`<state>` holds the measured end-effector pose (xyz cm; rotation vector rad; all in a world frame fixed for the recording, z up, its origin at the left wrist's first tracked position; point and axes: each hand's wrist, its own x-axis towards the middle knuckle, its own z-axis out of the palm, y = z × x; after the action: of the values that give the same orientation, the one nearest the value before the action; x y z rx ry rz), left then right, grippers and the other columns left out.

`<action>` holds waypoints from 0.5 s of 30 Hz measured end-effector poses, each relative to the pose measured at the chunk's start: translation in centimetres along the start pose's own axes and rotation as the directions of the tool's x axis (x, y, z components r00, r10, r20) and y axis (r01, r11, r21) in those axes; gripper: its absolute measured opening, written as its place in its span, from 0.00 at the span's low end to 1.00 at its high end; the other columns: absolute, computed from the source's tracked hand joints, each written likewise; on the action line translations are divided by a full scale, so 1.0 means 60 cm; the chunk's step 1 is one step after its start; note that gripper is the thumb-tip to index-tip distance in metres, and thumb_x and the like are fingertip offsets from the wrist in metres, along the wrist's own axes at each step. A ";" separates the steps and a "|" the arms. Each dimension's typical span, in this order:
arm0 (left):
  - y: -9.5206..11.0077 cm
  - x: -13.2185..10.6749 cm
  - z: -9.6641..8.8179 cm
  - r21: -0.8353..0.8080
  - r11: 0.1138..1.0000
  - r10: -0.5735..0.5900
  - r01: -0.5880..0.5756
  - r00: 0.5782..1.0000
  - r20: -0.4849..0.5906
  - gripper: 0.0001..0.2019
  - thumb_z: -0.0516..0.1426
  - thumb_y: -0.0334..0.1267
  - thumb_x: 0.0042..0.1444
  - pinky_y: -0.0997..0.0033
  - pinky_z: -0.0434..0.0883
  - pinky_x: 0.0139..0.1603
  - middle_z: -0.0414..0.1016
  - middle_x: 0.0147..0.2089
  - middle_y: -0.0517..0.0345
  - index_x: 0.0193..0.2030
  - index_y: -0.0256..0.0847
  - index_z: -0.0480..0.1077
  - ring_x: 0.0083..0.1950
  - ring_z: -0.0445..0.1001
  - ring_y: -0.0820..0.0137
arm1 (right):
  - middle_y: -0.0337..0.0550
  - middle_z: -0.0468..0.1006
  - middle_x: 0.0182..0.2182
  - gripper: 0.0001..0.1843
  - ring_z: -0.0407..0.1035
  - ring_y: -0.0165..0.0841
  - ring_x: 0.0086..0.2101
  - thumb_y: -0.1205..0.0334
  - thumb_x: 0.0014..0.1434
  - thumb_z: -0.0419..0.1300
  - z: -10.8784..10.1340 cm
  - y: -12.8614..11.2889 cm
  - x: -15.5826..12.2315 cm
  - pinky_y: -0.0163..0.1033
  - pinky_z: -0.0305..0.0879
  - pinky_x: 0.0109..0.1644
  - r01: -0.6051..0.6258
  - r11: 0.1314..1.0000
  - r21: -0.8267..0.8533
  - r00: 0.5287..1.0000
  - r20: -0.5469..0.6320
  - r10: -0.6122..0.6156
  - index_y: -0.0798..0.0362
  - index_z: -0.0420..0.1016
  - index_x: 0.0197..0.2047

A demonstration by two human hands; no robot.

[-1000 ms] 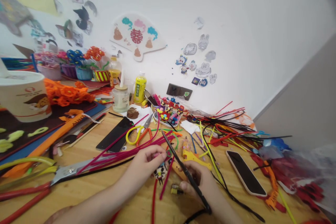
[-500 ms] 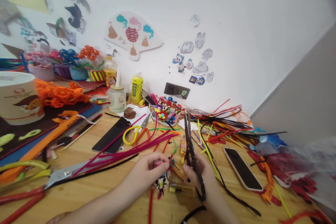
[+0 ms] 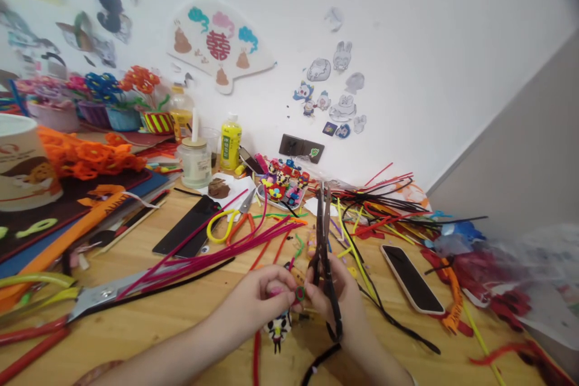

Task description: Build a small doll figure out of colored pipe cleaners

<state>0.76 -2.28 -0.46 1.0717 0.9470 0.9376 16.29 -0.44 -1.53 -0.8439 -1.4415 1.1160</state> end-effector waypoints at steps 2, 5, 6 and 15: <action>-0.001 0.001 0.000 0.013 1.000 -0.002 0.002 1.000 -0.010 0.13 0.63 0.44 0.37 0.74 0.65 0.32 0.77 0.23 0.60 0.27 0.38 0.70 0.28 0.73 0.71 | 0.36 0.73 0.25 0.16 0.69 0.28 0.26 0.68 0.44 0.65 -0.001 0.004 -0.004 0.31 0.66 0.29 -0.004 1.000 0.002 1.000 0.016 0.004 0.50 0.68 0.37; -0.001 0.001 -0.001 0.020 1.000 -0.001 0.002 0.999 -0.034 0.13 0.63 0.43 0.37 0.73 0.66 0.33 0.77 0.23 0.59 0.27 0.37 0.71 0.28 0.73 0.70 | 0.36 0.73 0.26 0.21 0.69 0.28 0.26 0.71 0.44 0.63 -0.003 0.014 -0.008 0.30 0.66 0.29 0.002 1.000 -0.018 1.000 0.009 -0.002 0.49 0.67 0.43; -0.001 0.001 -0.001 0.020 1.000 -0.003 0.004 0.999 -0.036 0.13 0.63 0.43 0.37 0.72 0.66 0.33 0.77 0.23 0.59 0.27 0.37 0.71 0.28 0.74 0.69 | 0.36 0.74 0.26 0.22 0.69 0.28 0.26 0.71 0.44 0.63 -0.003 0.017 -0.009 0.30 0.66 0.29 0.016 0.999 -0.030 1.000 0.002 -0.016 0.49 0.67 0.44; 0.004 -0.003 -0.003 -0.050 0.999 -0.004 0.004 1.000 0.000 0.10 0.62 0.42 0.41 0.72 0.67 0.35 0.78 0.23 0.60 0.26 0.38 0.72 0.29 0.74 0.69 | 0.39 0.74 0.38 0.25 0.69 0.33 0.38 0.74 0.45 0.62 -0.020 -0.002 -0.013 0.37 0.66 0.42 0.181 0.927 -0.328 0.983 0.103 -0.155 0.44 0.70 0.46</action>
<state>0.52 -2.34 -0.26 1.0272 0.9212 0.9528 17.64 -0.99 -1.66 -0.9010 -1.7650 0.7896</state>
